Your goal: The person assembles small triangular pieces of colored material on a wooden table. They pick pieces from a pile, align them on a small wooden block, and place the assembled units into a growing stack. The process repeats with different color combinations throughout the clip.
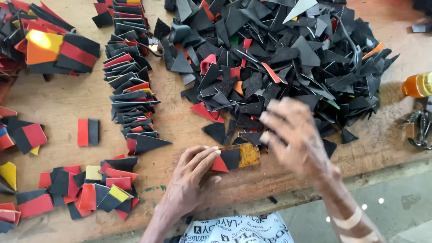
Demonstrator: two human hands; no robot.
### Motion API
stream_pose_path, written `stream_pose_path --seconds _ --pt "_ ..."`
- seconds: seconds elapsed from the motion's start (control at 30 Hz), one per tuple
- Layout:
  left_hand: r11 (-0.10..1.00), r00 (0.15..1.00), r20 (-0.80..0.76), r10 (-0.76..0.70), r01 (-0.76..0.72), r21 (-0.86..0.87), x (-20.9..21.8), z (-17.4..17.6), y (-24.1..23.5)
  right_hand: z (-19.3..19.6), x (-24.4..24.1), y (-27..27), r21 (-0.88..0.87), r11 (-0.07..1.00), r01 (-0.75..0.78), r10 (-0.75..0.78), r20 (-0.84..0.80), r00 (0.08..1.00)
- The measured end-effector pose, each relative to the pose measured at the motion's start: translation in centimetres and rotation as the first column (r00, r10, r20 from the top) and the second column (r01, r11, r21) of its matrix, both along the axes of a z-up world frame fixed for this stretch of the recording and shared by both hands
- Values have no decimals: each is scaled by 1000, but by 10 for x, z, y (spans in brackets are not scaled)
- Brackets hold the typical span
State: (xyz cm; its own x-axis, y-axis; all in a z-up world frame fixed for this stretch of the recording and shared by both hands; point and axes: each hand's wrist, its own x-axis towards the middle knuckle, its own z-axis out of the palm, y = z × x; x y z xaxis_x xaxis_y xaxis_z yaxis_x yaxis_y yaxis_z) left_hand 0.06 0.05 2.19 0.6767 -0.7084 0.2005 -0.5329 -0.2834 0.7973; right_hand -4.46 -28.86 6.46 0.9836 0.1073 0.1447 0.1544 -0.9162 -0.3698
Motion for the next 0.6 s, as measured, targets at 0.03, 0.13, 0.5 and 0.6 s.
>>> stream_pose_path --seconds 0.03,0.13,0.5,0.6 --pt "1000 1000 -8 3 -3 22 1 2 -1 0 -7 7 99 995 -21 29 -78 996" --pt "997 1000 -14 -3 4 79 1 4 -3 -13 -17 24 238 969 -68 113 -180 977" --pt "992 1000 -23 -21 24 120 6 3 -9 -39 -24 28 300 953 -31 65 -103 993" --pt "996 999 -38 -14 18 87 4 1 -6 -41 -27 29 308 951 -27 66 -117 991"
